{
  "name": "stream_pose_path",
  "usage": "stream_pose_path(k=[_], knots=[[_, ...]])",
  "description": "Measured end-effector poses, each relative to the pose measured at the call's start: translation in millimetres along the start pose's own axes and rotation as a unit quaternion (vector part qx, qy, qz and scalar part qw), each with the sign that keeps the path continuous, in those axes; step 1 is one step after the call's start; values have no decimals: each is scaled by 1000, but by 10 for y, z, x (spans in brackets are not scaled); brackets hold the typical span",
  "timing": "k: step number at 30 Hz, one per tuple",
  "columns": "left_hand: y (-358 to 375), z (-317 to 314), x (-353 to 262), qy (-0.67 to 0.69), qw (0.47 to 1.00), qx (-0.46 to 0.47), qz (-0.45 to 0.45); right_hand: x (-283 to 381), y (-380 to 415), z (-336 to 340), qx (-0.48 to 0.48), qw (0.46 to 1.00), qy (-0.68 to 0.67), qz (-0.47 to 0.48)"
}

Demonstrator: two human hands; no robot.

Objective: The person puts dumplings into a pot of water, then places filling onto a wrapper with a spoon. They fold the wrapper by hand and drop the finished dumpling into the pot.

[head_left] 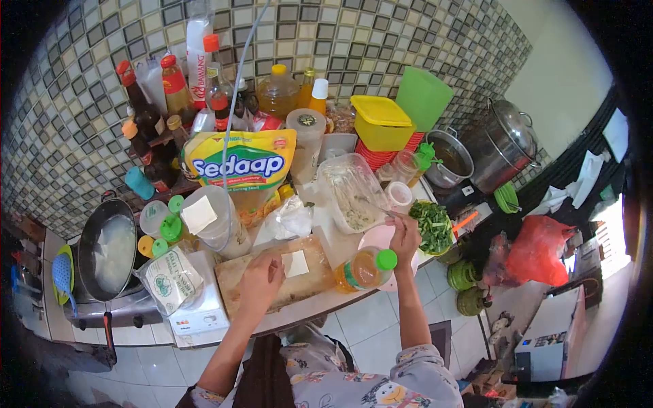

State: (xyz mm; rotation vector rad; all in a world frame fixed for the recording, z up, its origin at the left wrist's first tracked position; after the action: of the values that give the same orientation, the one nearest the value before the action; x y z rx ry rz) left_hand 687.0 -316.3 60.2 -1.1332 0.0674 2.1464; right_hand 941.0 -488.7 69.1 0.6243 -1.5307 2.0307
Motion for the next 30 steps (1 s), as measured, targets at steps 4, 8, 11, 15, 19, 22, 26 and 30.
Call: stream_pose_path(k=[4,8,11,15,19,22,26,30], knots=[[-68,30,-211,46,998,29,22,-141,-10,-61,11,1000,11,-6],[-171,-81,-389,90,990,88,-68,-209,-47,-109,9,1000,-13,-25],[-209,-207,-394,107,982,97,-122,-237,-21,-124,20,1000,12,-12],[-277,-384,-361,77,984,129,-93,-245,12,-190,53,999,2,2],[-399,-601,-468,101,969,223,9,-319,-121,-342,150,988,23,-15],[-563,-953,-424,190,969,134,-86,-355,-164,-389,124,992,19,26],[-747,-1277,-283,203,974,29,-99,-382,-230,-440,167,985,25,27],[-854,-1363,-245,155,978,-22,-141,-345,-167,-400,144,988,55,30]])
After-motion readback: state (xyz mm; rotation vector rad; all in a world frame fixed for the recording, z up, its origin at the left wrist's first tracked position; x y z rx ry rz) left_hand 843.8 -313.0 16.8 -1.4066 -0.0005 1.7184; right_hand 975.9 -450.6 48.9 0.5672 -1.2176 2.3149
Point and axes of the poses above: each hand's wrist, its own y-axis away from the middle knuckle, its own z-axis out of the back of the hand, x = y × z, the point moved 3 cm from there along -y, towards the middle knuckle, and after that the axes turned 5 degrees about -x, right-handed, at the moved point
